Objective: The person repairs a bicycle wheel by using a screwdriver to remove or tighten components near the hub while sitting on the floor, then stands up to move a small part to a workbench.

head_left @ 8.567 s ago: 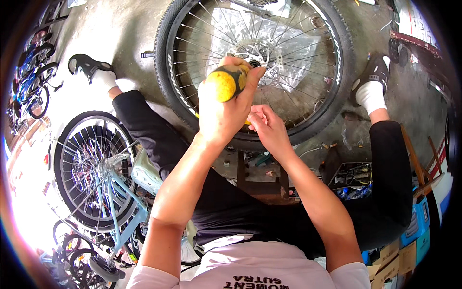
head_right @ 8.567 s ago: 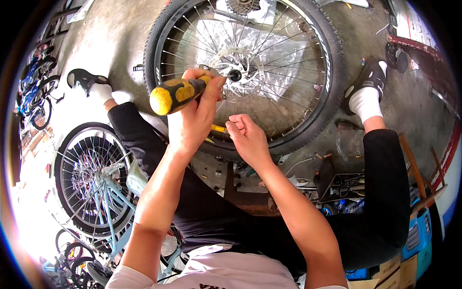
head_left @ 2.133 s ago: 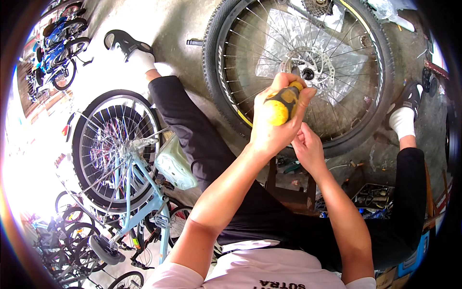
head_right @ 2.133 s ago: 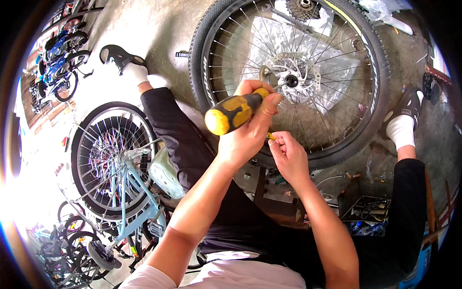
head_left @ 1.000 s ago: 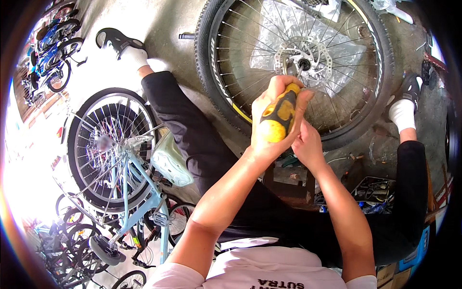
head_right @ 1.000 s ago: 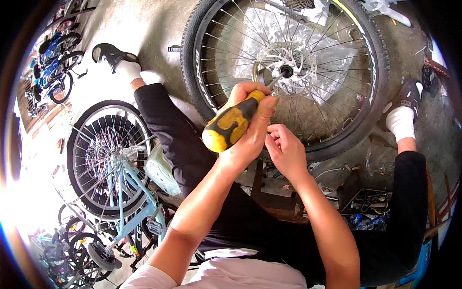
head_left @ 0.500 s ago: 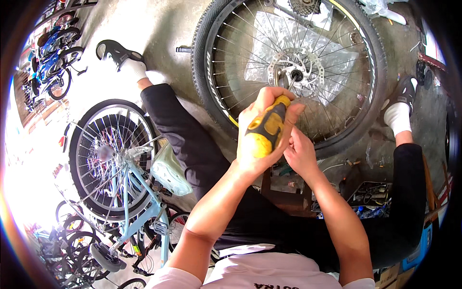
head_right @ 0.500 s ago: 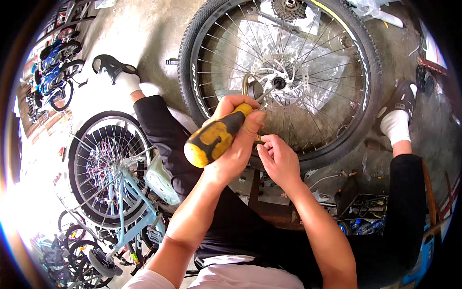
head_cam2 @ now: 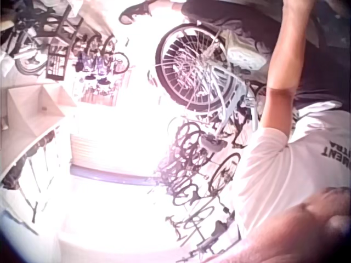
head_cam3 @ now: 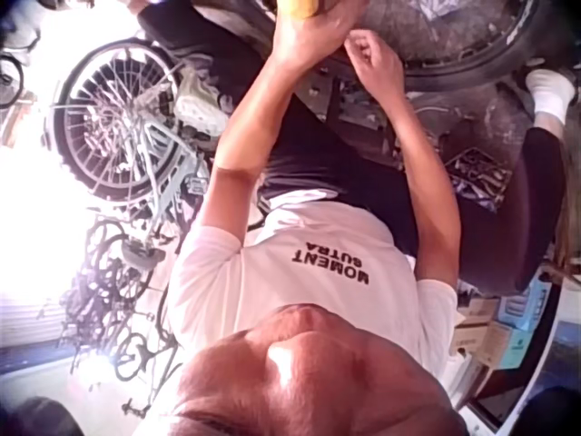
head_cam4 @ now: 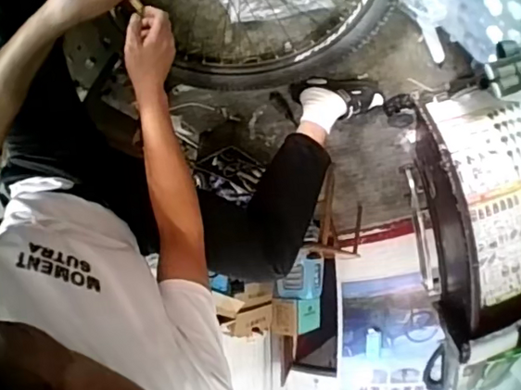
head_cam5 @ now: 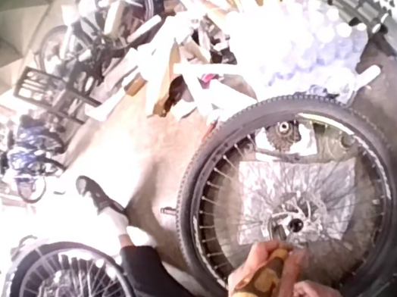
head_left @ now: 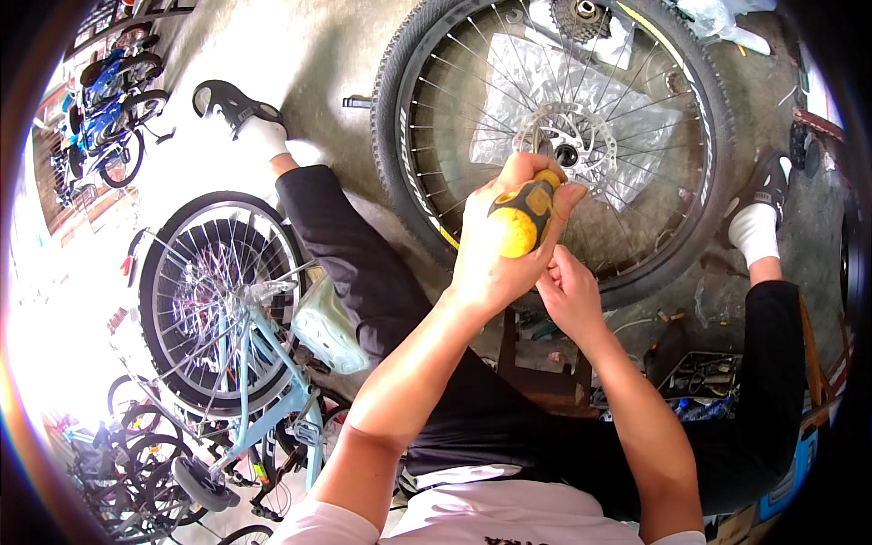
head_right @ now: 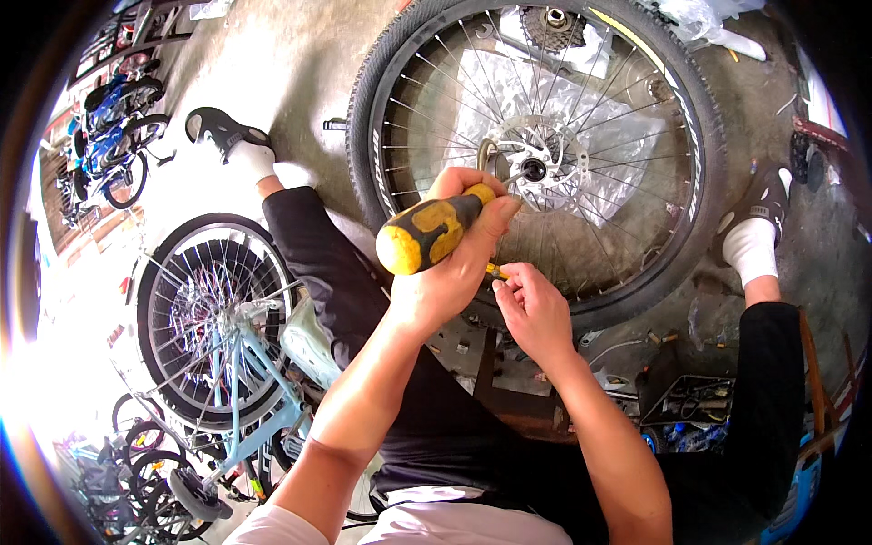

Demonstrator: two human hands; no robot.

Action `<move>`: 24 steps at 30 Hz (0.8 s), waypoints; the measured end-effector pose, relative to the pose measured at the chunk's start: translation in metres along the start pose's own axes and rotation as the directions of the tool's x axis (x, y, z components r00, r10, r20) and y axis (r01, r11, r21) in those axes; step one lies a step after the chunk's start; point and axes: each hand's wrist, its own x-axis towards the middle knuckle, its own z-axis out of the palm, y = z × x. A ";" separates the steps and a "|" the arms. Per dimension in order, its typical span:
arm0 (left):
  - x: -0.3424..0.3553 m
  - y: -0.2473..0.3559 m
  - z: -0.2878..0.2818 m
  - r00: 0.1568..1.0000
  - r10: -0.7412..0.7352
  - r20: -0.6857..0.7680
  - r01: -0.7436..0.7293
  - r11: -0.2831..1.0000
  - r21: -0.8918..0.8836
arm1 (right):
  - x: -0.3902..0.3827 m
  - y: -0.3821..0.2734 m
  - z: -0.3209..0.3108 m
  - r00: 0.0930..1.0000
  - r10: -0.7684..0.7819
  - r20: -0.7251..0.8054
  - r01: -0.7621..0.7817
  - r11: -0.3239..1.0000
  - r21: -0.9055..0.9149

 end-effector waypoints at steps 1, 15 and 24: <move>-0.002 0.002 -0.001 1.000 -0.030 0.002 0.030 0.999 0.023 | 0.000 0.000 0.000 1.000 -0.006 -0.004 0.006 1.000 0.004; -0.012 0.021 -0.003 0.991 0.133 0.018 -0.134 0.972 0.192 | -0.003 -0.003 -0.005 0.987 -0.154 -0.056 0.147 0.983 -0.107; 0.012 0.006 0.000 0.996 -0.065 0.062 0.067 0.997 -0.029 | 0.001 0.002 0.000 1.000 -0.010 -0.019 0.010 1.000 0.008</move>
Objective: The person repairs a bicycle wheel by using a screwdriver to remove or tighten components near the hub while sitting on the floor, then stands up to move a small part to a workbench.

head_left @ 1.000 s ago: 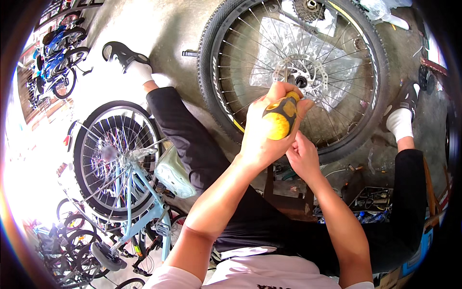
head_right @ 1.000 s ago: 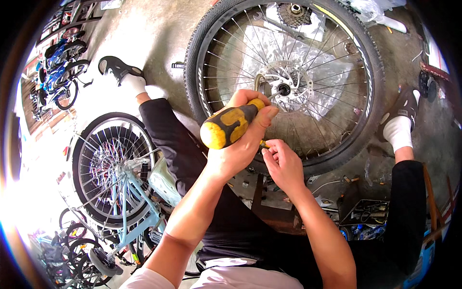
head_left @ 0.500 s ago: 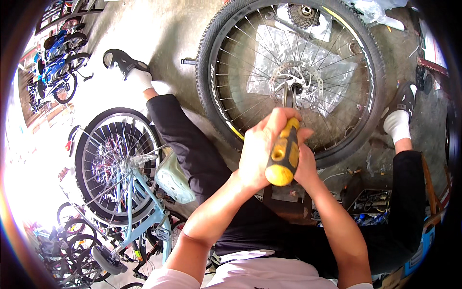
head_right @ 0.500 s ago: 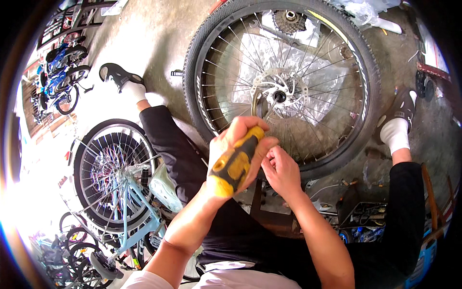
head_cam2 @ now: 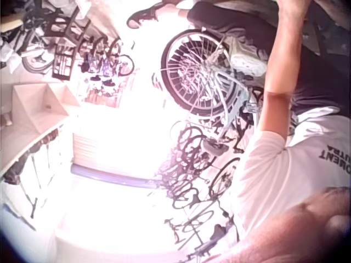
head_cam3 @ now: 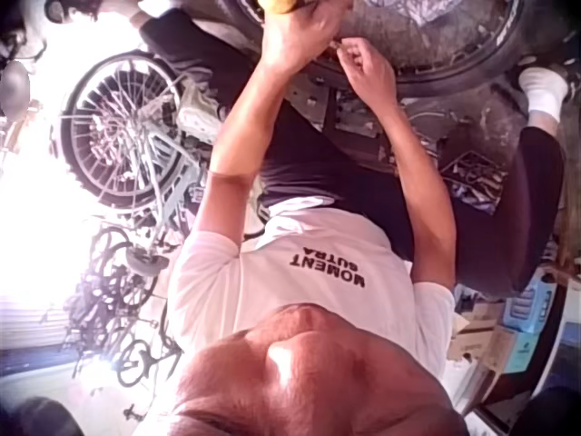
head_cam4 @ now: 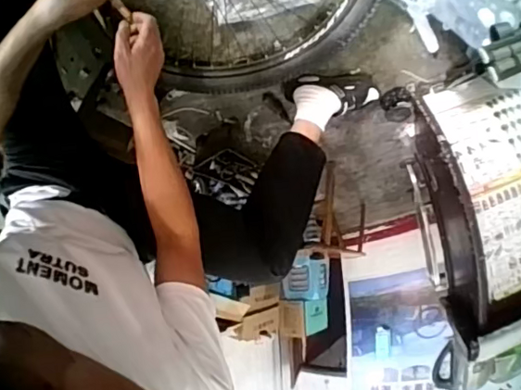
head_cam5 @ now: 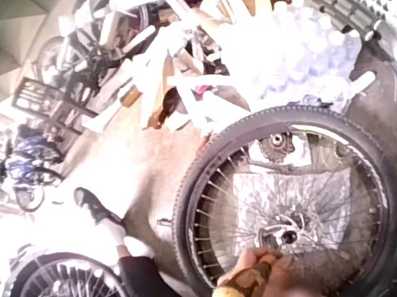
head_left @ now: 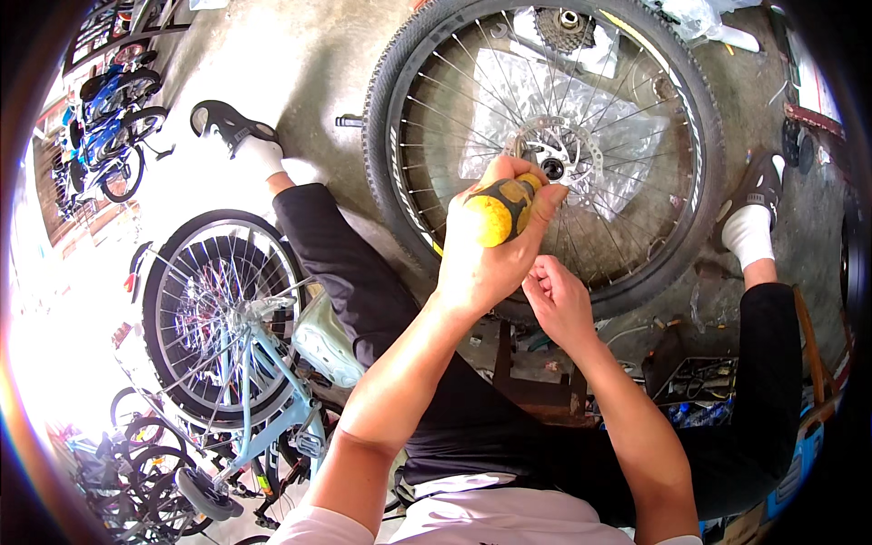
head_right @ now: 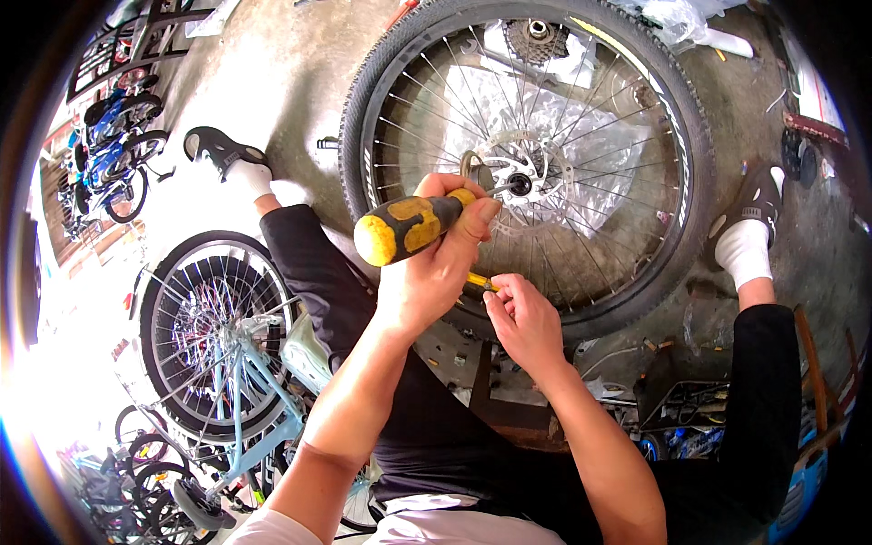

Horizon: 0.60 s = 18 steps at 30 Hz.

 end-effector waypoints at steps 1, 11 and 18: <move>-0.001 -0.001 0.001 1.000 -0.005 0.000 0.005 1.000 -0.001 | 0.001 0.000 0.000 1.000 -0.001 -0.007 0.001 1.000 0.002; -0.014 -0.008 0.007 0.993 0.023 -0.119 -0.029 0.998 -0.053 | 0.000 -0.002 0.000 1.000 0.001 0.003 -0.001 1.000 -0.003; -0.055 0.006 0.015 0.988 0.153 -0.037 -0.139 0.958 0.250 | -0.004 -0.004 -0.010 0.997 -0.063 0.050 0.064 0.998 -0.027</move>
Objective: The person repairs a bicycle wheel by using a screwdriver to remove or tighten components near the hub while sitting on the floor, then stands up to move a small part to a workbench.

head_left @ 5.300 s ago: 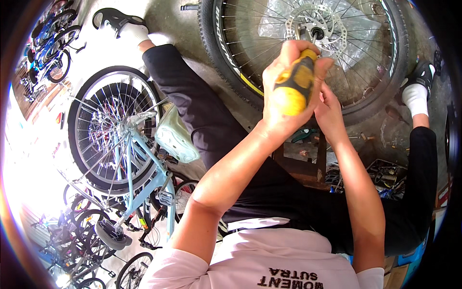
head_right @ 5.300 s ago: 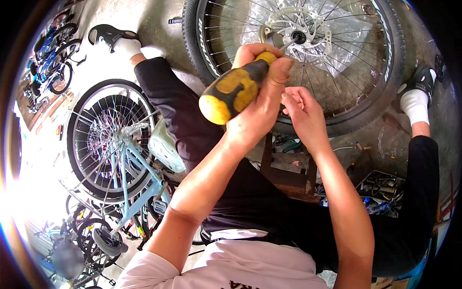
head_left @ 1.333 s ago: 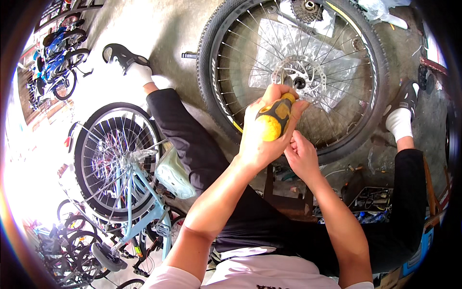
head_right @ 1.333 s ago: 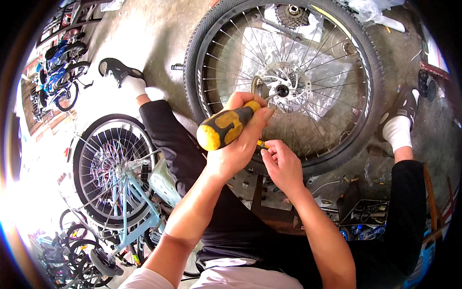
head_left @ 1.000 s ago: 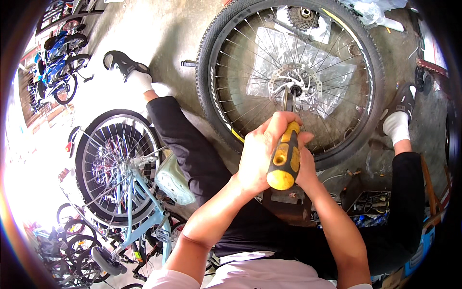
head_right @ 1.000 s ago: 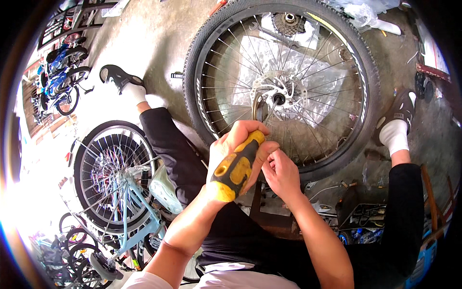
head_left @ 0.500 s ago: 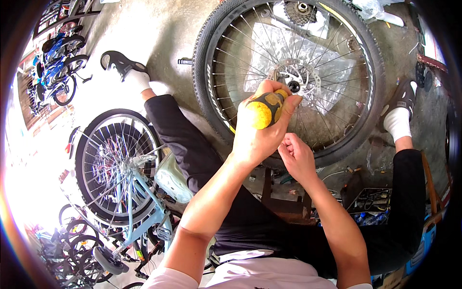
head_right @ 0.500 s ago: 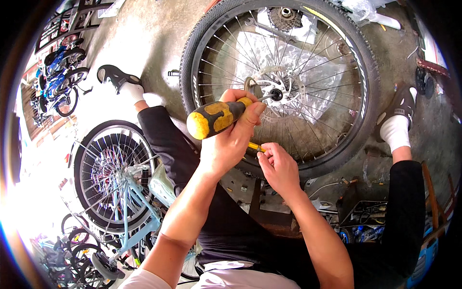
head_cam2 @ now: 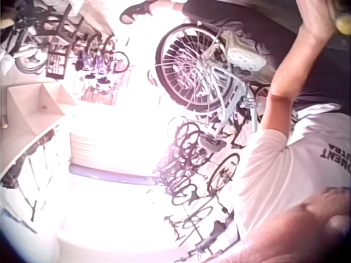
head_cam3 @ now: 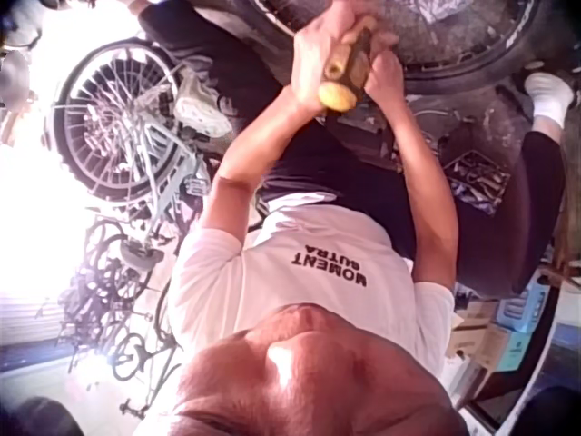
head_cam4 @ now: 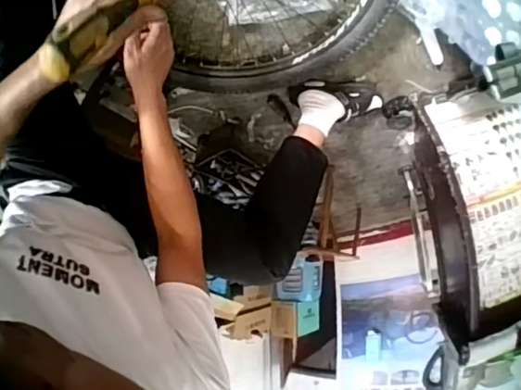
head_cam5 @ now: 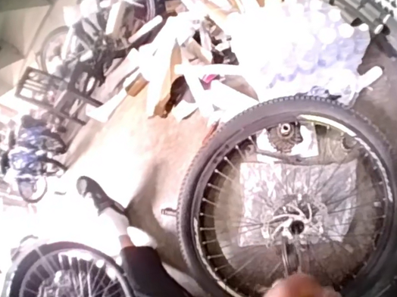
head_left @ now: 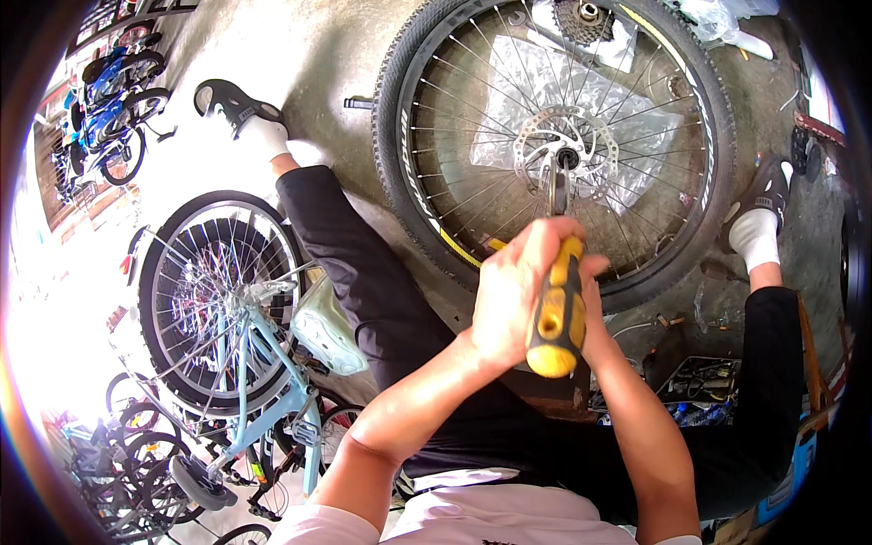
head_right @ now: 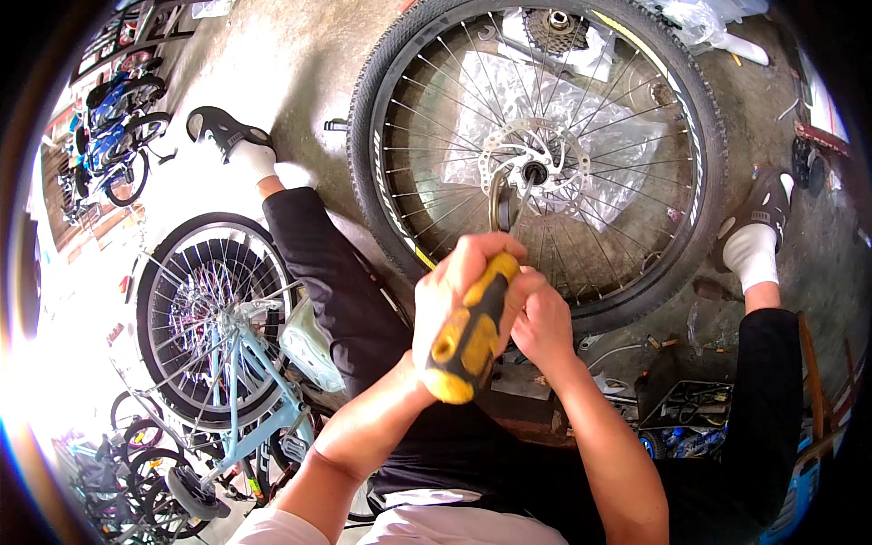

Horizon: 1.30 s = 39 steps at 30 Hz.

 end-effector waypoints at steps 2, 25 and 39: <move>-0.008 0.006 0.001 0.999 0.039 -0.021 -0.039 0.999 0.017 | -0.001 0.011 0.007 0.997 -0.068 -0.033 0.070 0.995 0.069; -0.117 0.041 -0.037 0.987 0.084 -0.140 -0.078 0.996 0.044 | -0.023 0.001 -0.015 0.987 -0.143 -0.078 0.124 0.970 -0.210; -0.145 0.039 -0.039 0.973 0.177 -0.151 -0.176 0.984 0.026 | -0.044 0.097 -0.076 0.996 -0.050 -0.078 -0.026 0.665 -0.746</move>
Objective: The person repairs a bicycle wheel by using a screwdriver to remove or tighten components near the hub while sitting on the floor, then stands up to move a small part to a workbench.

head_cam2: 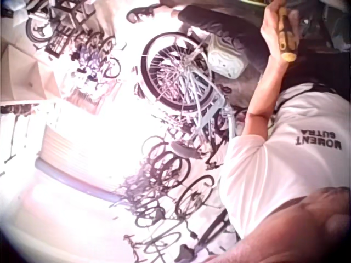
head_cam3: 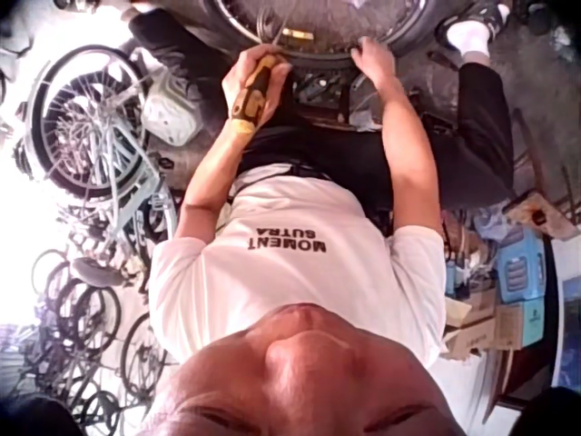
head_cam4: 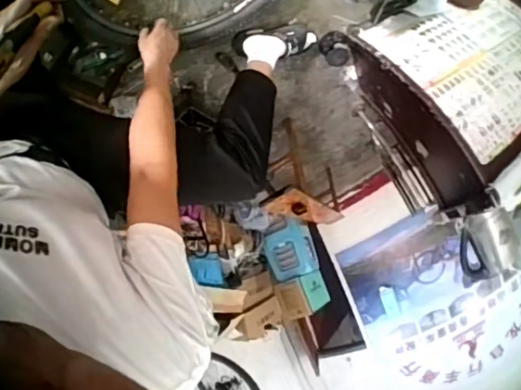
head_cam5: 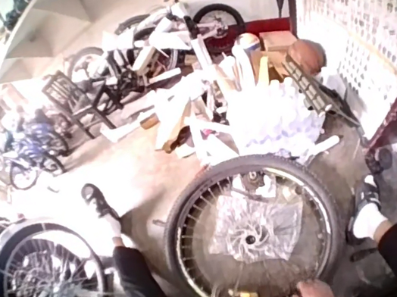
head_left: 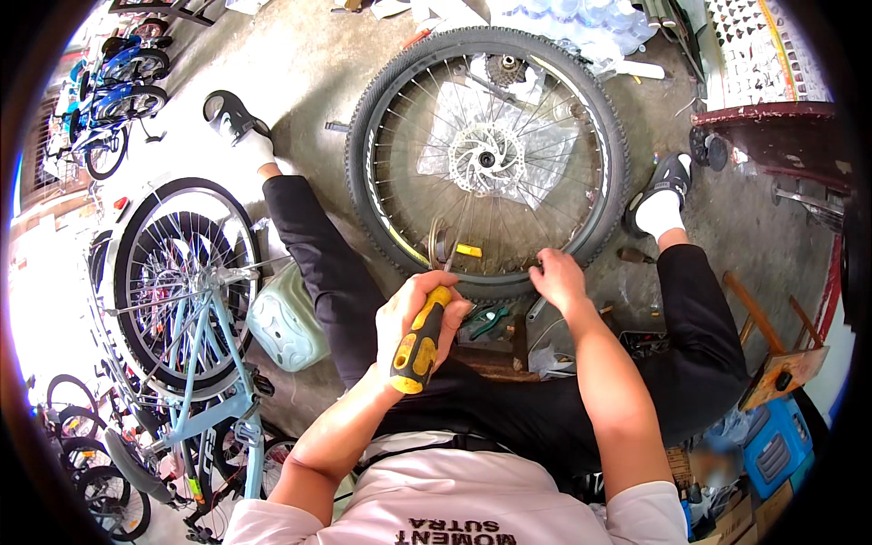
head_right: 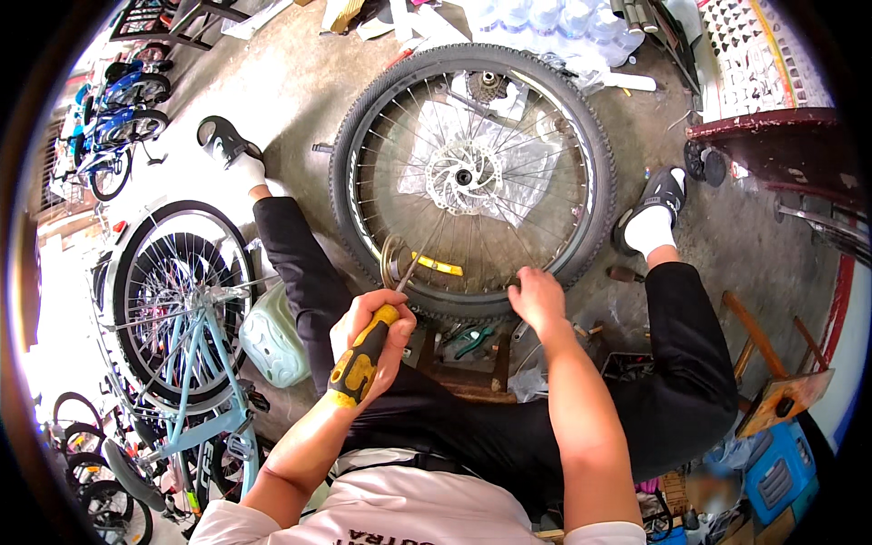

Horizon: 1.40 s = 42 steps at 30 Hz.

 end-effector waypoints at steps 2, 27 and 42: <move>0.001 -0.002 0.001 1.000 0.020 0.000 -0.020 0.999 0.028 | -0.001 -0.013 0.002 0.990 -0.124 0.074 0.130 0.988 -0.088; 0.046 -0.029 0.052 0.942 0.288 0.171 -0.313 0.940 0.139 | 0.024 0.044 -0.009 0.559 0.678 -0.478 -0.386 0.723 0.573; 0.085 -0.059 0.087 0.913 0.274 0.302 -0.397 0.767 0.504 | -0.017 -0.115 -0.116 0.971 -0.052 0.234 -0.222 0.169 0.960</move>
